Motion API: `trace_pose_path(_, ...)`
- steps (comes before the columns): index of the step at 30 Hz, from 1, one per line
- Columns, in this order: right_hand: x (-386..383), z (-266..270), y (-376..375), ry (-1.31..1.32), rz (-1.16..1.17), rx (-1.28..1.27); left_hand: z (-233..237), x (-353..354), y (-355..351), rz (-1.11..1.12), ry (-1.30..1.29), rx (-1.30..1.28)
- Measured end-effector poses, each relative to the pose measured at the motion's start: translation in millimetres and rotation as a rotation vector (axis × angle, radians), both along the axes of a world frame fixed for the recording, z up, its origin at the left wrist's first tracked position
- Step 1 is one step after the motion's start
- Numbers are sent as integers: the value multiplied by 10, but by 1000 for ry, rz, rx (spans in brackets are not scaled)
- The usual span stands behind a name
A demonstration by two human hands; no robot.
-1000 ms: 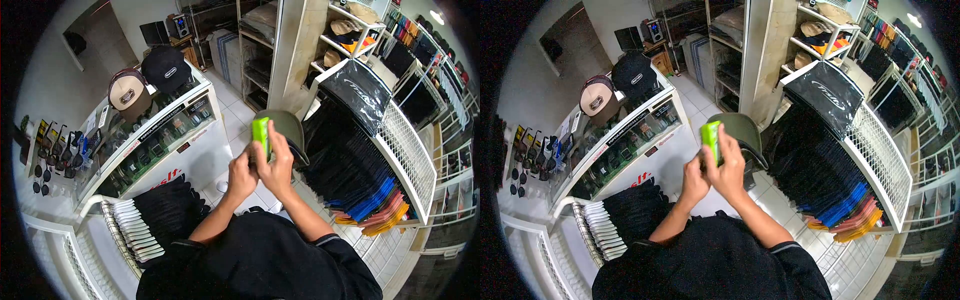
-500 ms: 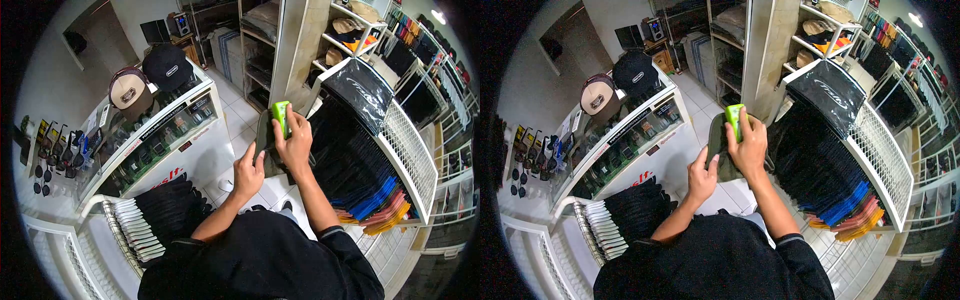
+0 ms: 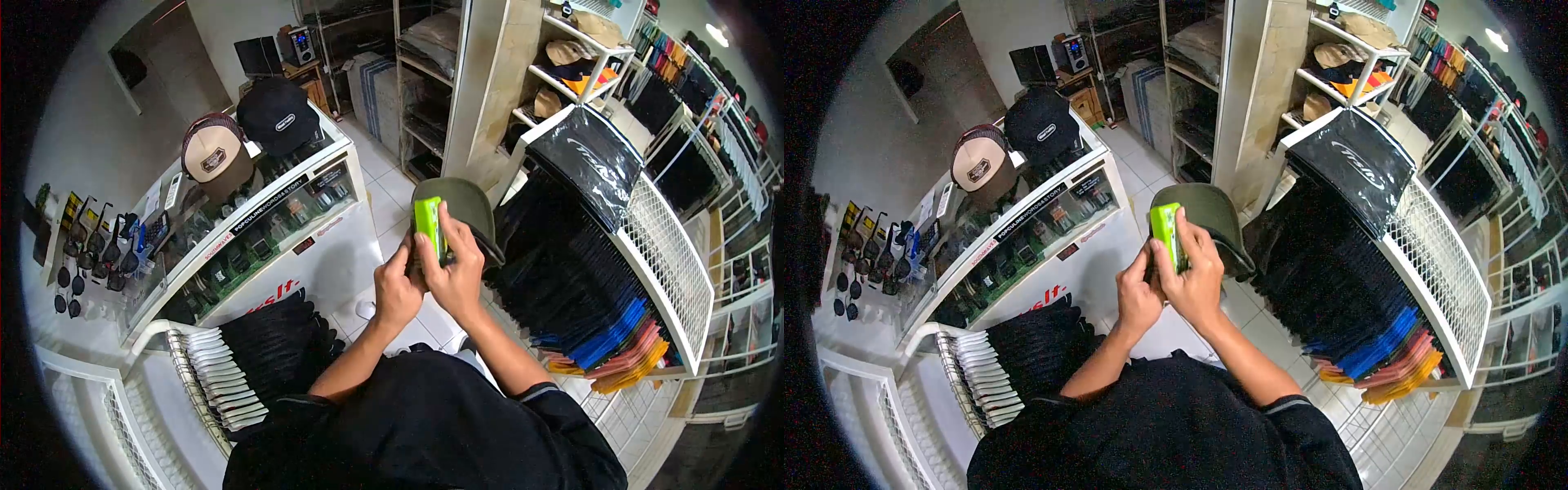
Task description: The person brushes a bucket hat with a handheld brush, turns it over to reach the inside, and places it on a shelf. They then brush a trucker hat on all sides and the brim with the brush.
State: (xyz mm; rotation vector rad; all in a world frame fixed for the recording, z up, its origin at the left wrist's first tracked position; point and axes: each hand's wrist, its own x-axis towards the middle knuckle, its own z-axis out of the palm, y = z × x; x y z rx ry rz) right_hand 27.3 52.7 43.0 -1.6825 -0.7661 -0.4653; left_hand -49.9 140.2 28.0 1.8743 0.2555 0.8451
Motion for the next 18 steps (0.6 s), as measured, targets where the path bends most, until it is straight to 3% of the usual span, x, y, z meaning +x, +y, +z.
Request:
trace_pose_path(2,114,88,-117,-15,48,-85,-60,2,61,8,23,54)
trace_pose_path(4,400,77,-111,-187,-132,-134,-57,-34,-4,3,37,69)
trace_pose_path(6,473,98,-76,-108,-185,-128,3,-8,-62,-5,27,90)
trace_pose_path(9,73,91,-3,12,-34,-34,42,27,-48,-2,-40,102)
trace_pose_path(12,92,51,-113,-88,51,-118,43,-50,39,-15,123,-3)
trace_pose_path(14,276,135,-101,-135,-87,-148,-53,-48,-9,-13,90,28)
trace_pose_path(18,213,249,-45,-103,-141,-110,-2,7,-61,18,-25,176)
